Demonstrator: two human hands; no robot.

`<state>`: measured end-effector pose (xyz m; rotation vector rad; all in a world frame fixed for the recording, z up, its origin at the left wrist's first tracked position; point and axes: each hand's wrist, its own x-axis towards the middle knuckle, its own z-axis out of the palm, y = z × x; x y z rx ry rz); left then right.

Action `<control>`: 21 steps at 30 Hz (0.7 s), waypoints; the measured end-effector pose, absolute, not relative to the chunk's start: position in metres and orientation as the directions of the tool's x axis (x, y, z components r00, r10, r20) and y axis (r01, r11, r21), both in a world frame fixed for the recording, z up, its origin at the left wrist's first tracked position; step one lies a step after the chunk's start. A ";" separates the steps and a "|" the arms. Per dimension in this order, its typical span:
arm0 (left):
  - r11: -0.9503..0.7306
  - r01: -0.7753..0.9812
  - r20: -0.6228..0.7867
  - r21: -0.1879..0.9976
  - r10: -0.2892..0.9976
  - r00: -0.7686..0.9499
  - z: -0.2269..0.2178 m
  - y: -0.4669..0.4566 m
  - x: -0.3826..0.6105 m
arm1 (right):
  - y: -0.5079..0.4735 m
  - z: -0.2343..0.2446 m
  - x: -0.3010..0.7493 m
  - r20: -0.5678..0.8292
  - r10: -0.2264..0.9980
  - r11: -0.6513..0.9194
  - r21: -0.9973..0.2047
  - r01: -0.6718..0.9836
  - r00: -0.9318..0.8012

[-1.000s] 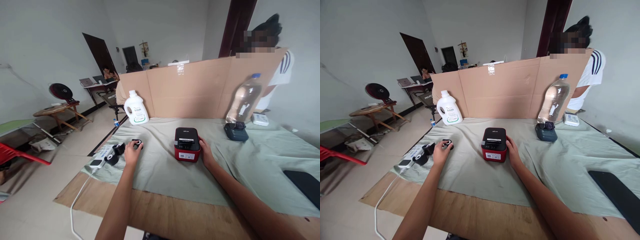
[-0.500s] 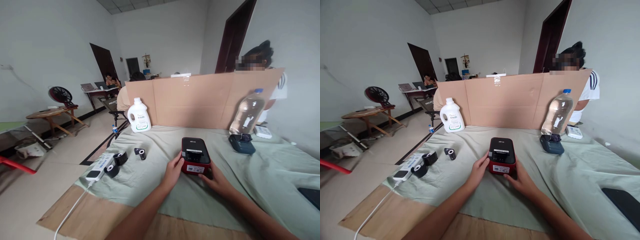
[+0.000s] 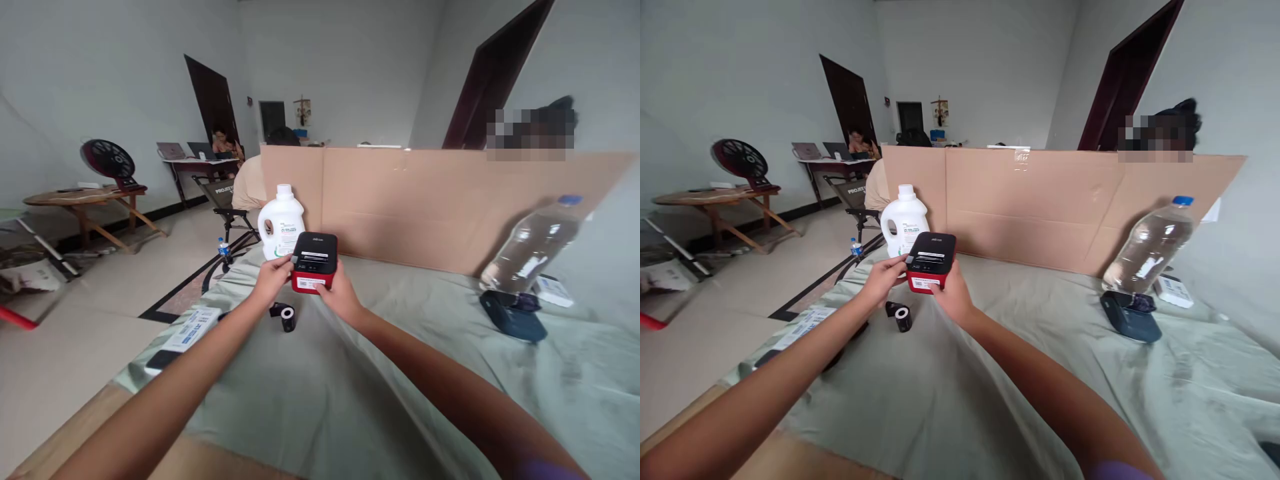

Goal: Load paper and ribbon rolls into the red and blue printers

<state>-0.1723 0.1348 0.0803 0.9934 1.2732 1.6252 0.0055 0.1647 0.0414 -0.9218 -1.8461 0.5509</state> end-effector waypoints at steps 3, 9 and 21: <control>-0.052 -0.077 0.018 0.996 0.921 -0.388 0.073 0.149 -0.215 | 0.179 0.024 -0.045 0.447 0.858 0.514 -0.748 0.420 -0.254; 0.029 -0.065 -0.056 0.997 0.887 -0.459 0.047 0.166 -0.253 | 0.195 0.004 -0.090 0.323 0.908 0.420 -0.704 0.573 -0.268; -0.352 0.378 0.516 0.856 0.565 -0.643 0.061 0.126 -0.171 | 0.168 -0.004 0.056 0.334 0.894 0.446 -0.717 0.535 -0.298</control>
